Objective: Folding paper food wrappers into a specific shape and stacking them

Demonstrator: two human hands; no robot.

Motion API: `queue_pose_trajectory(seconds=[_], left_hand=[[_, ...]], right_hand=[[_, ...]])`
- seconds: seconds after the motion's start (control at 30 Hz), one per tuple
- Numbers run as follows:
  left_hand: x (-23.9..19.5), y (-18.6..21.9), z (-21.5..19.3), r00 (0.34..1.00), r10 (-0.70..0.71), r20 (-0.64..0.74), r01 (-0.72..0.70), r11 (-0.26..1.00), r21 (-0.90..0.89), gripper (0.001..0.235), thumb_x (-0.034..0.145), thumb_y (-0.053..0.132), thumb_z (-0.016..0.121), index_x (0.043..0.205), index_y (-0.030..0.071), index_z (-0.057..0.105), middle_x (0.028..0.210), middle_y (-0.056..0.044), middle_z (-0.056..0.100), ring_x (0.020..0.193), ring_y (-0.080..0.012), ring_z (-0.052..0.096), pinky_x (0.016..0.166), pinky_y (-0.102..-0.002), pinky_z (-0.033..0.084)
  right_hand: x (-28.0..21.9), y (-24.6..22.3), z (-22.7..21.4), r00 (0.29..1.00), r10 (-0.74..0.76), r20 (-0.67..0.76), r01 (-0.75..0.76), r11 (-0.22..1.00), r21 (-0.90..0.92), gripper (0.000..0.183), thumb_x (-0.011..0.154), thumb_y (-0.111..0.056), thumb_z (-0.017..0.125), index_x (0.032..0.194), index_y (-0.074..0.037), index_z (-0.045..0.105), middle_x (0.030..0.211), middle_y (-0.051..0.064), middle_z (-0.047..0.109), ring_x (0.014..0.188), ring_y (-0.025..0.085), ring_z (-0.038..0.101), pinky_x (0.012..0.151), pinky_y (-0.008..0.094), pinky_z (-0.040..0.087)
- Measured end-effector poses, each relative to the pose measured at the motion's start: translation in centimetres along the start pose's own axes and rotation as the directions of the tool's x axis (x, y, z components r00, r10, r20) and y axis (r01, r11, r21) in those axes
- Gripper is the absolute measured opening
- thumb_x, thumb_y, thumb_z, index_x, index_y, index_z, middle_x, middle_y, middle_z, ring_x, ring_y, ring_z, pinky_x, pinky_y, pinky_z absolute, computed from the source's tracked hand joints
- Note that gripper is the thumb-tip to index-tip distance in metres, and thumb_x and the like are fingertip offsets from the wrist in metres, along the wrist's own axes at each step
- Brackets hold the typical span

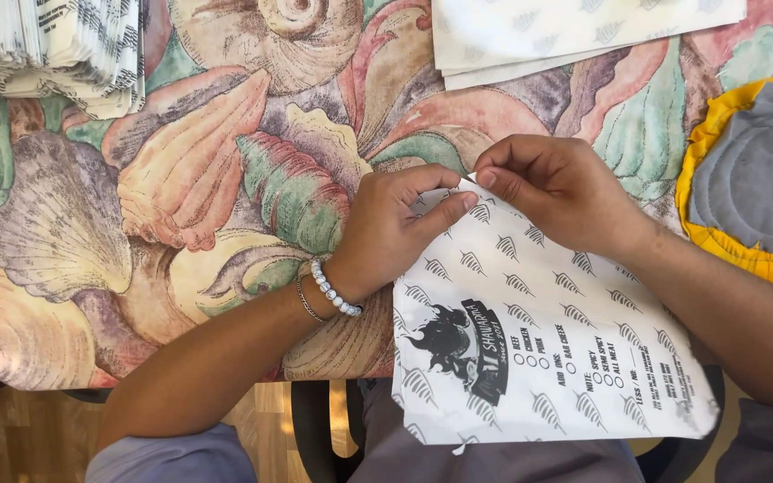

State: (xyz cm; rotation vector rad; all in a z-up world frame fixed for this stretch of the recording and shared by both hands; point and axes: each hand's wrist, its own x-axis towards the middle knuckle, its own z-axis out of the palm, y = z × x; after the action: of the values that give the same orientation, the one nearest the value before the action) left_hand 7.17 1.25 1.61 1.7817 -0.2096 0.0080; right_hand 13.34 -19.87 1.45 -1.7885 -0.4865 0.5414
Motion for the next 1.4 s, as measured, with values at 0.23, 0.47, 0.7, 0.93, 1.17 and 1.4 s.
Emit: queue_pose_trajectory(seconds=[0.23, 0.47, 0.7, 0.93, 1.17, 1.4], left_hand=[[-0.1, -0.1, 0.0, 1.0, -0.006, -0.012, 0.006, 1.0, -0.031, 0.006, 0.094, 0.014, 0.072, 0.096, 0.009, 0.075, 0.082, -0.015, 0.077, 0.088, -0.0142, 0.071, 0.072, -0.032, 0.056], [0.1, 0.1, -0.3, 1.0, -0.011, 0.008, 0.011, 0.998, -0.056, 0.008, 0.096, 0.013, 0.07, 0.099, 0.009, 0.076, 0.083, -0.016, 0.078, 0.089, -0.013, 0.07, 0.075, -0.032, 0.057], [-0.2, -0.2, -0.3, 1.0, -0.02, 0.021, 0.021, 0.999, -0.043, 0.007, 0.096, 0.013, 0.071, 0.099, 0.009, 0.076, 0.083, -0.017, 0.077, 0.089, -0.0159, 0.072, 0.074, -0.034, 0.058], [-0.2, -0.1, -0.2, 1.0, -0.004, 0.009, 0.005, 0.998, -0.058, 0.008, 0.096, 0.013, 0.071, 0.1, 0.009, 0.076, 0.084, -0.017, 0.077, 0.093, -0.0164, 0.072, 0.076, -0.034, 0.058], [-0.3, 0.3, -0.2, 1.0, -0.009, 0.001, 0.009, 0.998, -0.063, 0.008, 0.097, 0.013, 0.071, 0.102, 0.01, 0.076, 0.084, -0.015, 0.077, 0.092, -0.0111, 0.066, 0.077, -0.033, 0.057], [-0.2, 0.0, -0.1, 1.0, -0.024, 0.007, 0.025, 0.997, -0.071, 0.008, 0.098, 0.015, 0.07, 0.103, 0.011, 0.076, 0.084, -0.014, 0.077, 0.09, -0.0093, 0.066, 0.076, -0.032, 0.056]], right_hand=[[-0.1, -0.5, 0.1, 1.0, 0.009, -0.008, -0.008, 1.0, 0.02, 0.011, 0.103, -0.004, 0.065, 0.103, 0.002, 0.074, 0.072, 0.011, 0.069, 0.069, 0.012, 0.058, 0.066, 0.027, 0.052], [-0.1, -0.5, -0.4, 0.999, -0.019, 0.026, 0.017, 0.997, 0.069, 0.008, 0.101, -0.002, 0.067, 0.104, 0.003, 0.073, 0.077, 0.012, 0.072, 0.073, 0.01, 0.06, 0.068, 0.025, 0.053], [-0.5, 0.4, -0.3, 0.999, 0.003, 0.033, -0.006, 0.997, 0.083, 0.009, 0.102, -0.002, 0.065, 0.104, 0.004, 0.071, 0.076, 0.011, 0.069, 0.073, 0.012, 0.061, 0.067, 0.026, 0.054], [-0.4, 0.8, -0.1, 0.999, -0.029, 0.044, 0.023, 0.99, 0.139, 0.009, 0.104, 0.0, 0.061, 0.104, 0.005, 0.069, 0.075, 0.009, 0.065, 0.07, 0.01, 0.057, 0.062, 0.022, 0.048], [-0.5, 0.3, 0.0, 0.998, -0.032, 0.048, 0.024, 0.987, 0.157, 0.01, 0.105, 0.0, 0.059, 0.103, 0.005, 0.068, 0.072, 0.008, 0.062, 0.066, 0.009, 0.052, 0.059, 0.02, 0.044], [-0.4, 0.1, 0.1, 0.998, -0.033, 0.048, 0.026, 0.988, 0.149, 0.011, 0.105, 0.0, 0.058, 0.102, 0.005, 0.068, 0.071, 0.009, 0.061, 0.065, 0.009, 0.052, 0.057, 0.02, 0.043]])
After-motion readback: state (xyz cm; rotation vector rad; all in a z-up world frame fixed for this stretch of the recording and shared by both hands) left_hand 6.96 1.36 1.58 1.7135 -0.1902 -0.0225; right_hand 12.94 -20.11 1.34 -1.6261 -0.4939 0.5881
